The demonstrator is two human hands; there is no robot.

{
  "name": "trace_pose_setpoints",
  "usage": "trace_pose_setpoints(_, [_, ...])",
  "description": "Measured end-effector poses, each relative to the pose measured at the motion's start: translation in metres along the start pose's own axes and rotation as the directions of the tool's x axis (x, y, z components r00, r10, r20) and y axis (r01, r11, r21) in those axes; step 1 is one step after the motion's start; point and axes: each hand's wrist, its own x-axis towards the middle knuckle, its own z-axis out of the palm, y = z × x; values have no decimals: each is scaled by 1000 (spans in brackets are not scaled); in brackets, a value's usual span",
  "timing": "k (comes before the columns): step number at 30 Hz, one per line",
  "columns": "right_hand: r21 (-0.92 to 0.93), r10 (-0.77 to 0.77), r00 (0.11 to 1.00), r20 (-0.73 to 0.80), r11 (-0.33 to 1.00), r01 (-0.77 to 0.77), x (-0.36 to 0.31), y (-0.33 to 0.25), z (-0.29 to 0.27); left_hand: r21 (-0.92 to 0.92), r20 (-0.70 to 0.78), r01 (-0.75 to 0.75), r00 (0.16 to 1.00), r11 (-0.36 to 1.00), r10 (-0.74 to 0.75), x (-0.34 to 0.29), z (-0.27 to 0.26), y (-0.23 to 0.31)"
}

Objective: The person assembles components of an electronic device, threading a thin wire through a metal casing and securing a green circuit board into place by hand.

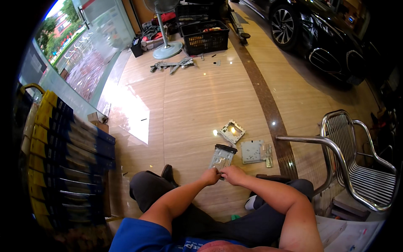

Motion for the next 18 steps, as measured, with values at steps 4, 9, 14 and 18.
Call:
trace_pose_setpoints(4, [23, -79, 996, -32, 997, 80, 2, 4, 6, 55, -23, -37, 999, 998, 39, 0, 0, 0])
trace_pose_setpoints(9, [59, -150, 988, -30, 987, 151, 6, 3, 6, 86, 0, -37, 999, 996, 37, -1, -2, 2])
trace_pose_setpoints(14, [196, 52, 997, -53, 980, -40, 8, -4, 0, 41, -1, -1, 1000, 999, 1, -8, -9, 4])
trace_pose_setpoints(18, [54, 92, 995, -34, 994, -90, 6, 1, -5, 45, 33, 13, 999, 999, -15, -2, -7, 6])
